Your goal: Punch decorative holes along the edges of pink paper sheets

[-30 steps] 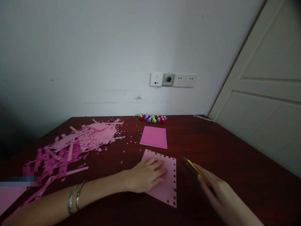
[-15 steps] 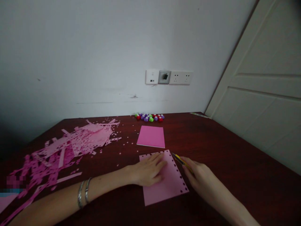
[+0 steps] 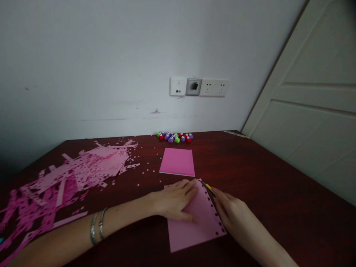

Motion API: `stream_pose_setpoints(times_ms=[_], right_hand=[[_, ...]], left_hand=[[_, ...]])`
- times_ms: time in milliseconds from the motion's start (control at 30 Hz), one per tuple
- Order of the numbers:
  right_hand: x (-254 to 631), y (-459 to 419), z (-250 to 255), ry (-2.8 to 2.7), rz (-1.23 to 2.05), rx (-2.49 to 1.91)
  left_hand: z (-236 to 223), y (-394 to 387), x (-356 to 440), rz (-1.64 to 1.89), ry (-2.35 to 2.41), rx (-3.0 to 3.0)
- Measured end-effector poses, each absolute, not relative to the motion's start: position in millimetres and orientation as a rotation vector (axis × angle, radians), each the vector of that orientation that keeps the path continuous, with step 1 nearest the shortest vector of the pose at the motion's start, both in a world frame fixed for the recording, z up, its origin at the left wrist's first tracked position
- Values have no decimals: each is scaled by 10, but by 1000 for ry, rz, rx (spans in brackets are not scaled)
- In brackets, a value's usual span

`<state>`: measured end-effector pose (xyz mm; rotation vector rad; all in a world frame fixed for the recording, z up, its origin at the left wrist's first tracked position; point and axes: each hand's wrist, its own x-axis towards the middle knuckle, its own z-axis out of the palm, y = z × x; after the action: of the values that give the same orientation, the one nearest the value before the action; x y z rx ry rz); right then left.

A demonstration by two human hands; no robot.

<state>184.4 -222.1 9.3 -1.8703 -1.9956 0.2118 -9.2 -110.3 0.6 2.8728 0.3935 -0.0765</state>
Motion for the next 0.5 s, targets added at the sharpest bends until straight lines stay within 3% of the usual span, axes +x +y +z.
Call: stream_pose_setpoints(times_ms=[500], right_hand=[[1786, -2198, 72, -2041, 92, -2000]], left_hand=[[36, -1016, -21, -74, 345, 2889]])
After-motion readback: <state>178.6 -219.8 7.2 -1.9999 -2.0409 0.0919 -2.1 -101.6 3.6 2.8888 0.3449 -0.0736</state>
